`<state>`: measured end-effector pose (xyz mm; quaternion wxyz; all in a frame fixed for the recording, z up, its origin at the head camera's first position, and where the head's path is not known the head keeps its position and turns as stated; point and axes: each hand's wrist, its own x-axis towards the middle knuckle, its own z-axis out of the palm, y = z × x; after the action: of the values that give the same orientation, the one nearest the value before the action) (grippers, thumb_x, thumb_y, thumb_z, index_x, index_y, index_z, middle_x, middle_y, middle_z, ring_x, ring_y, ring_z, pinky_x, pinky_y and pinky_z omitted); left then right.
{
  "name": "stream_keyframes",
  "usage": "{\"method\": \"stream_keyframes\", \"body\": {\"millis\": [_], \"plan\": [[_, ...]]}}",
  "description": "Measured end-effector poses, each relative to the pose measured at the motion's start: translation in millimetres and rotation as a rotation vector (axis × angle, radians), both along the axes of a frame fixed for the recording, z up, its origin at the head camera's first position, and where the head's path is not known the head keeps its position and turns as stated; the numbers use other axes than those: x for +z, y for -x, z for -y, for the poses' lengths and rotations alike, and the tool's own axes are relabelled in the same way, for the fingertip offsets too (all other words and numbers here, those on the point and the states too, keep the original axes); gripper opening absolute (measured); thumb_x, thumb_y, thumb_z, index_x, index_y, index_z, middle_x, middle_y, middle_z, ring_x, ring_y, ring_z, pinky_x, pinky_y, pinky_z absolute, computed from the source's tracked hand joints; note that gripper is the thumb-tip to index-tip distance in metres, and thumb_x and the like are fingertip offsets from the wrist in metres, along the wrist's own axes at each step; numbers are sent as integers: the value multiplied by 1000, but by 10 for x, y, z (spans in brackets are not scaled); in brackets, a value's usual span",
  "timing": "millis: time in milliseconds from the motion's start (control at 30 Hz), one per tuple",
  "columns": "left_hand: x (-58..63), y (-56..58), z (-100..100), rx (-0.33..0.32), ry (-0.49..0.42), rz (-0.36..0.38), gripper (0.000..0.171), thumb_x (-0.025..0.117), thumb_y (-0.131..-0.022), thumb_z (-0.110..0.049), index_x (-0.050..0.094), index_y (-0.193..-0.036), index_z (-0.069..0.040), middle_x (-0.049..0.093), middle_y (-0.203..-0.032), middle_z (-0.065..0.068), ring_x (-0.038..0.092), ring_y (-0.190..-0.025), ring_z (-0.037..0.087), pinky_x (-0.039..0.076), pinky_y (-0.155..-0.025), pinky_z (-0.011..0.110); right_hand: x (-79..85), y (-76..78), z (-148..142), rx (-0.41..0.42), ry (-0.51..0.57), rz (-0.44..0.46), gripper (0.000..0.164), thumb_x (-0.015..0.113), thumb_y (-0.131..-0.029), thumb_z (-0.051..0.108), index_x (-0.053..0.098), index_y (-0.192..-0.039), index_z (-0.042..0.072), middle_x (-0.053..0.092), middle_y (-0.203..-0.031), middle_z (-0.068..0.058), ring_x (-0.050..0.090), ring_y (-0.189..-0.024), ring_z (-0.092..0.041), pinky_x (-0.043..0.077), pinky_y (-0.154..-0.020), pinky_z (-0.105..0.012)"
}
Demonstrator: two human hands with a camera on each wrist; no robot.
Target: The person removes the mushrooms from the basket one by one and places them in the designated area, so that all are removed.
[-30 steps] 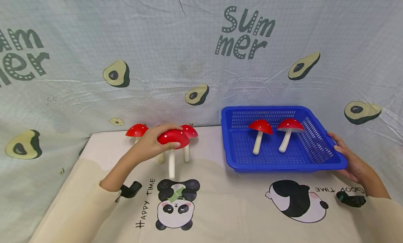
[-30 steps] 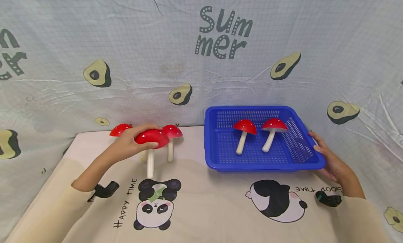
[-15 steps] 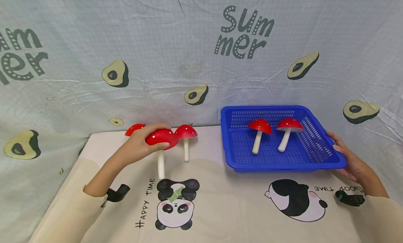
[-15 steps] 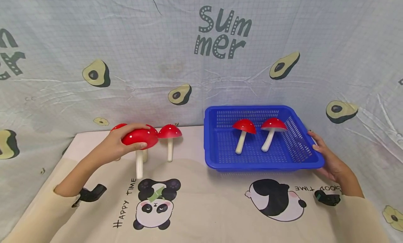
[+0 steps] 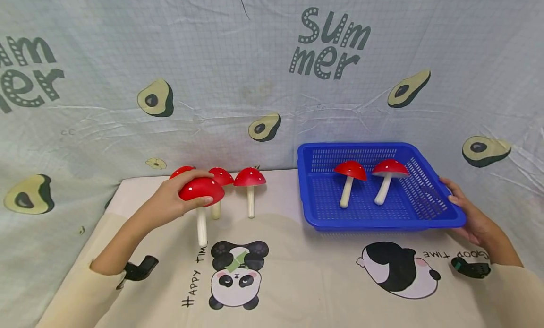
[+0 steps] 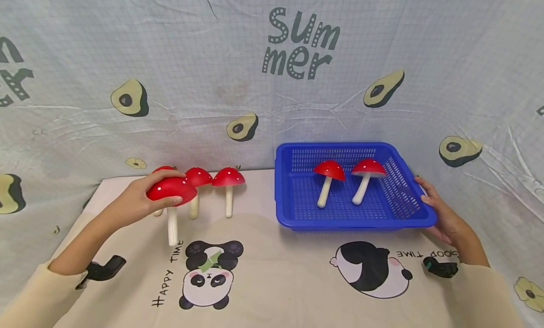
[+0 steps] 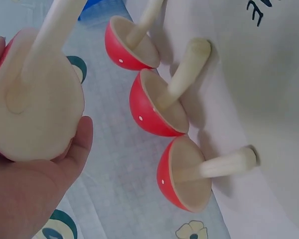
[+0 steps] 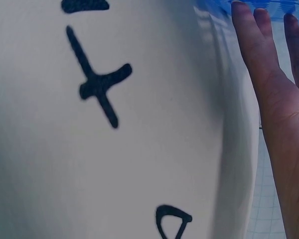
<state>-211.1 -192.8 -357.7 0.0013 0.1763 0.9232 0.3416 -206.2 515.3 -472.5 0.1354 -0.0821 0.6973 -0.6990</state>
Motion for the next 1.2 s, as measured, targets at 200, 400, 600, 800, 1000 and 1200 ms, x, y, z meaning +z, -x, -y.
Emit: {"method": "stream_keyframes", "body": {"millis": [200, 400, 600, 800, 1000, 1200], "plan": [[19, -38, 105, 23, -8, 34, 58, 78, -89, -39, 55, -140, -23, 53, -139, 14, 55, -115, 40, 60, -76, 42, -4, 4, 3, 7, 11, 3, 53, 31, -106, 35, 14, -153, 53, 48, -129, 19, 66, -104, -10, 61, -82, -37], [-13, -63, 194, 25, 11, 23, 60, 80, -88, -36, 54, -140, -20, 52, -140, 16, 52, -120, 42, 60, -81, 50, 2, 13, 4, -9, -1, -5, 55, 32, -106, 36, 12, -155, 51, 47, -130, 17, 66, -104, -10, 61, -82, -36], [-57, -74, 291, 15, 19, -19, 57, 81, -87, -34, 57, -137, -22, 53, -140, 13, 52, -121, 39, 59, -83, 53, -11, 11, -6, -5, -11, -13, 57, 32, -106, 35, 9, -156, 50, 43, -131, 15, 66, -104, -10, 61, -82, -37], [-68, -91, 389, 10, 31, -77, 53, 82, -86, -32, 61, -134, -21, 52, -136, 11, 50, -120, 37, 58, -83, 53, -4, 11, 9, -22, -23, -6, 54, 32, -106, 35, 14, -154, 53, 45, -130, 17, 66, -103, -10, 61, -81, -37], [-80, -119, 497, 35, 37, -66, 54, 81, -87, -33, 60, -135, -20, 52, -134, 11, 52, -116, 36, 58, -79, 44, -5, 12, -3, -4, -1, -12, 54, 32, -106, 34, 14, -154, 52, 46, -131, 18, 66, -104, -10, 61, -81, -37], [-128, -140, 577, 53, 19, -52, 52, 80, -88, -32, 61, -135, -19, 55, -133, 9, 52, -114, 30, 56, -75, 27, -14, 1, -19, 6, 0, -20, 55, 31, -107, 33, 13, -154, 53, 44, -132, 16, 66, -104, -11, 61, -82, -37]]}}
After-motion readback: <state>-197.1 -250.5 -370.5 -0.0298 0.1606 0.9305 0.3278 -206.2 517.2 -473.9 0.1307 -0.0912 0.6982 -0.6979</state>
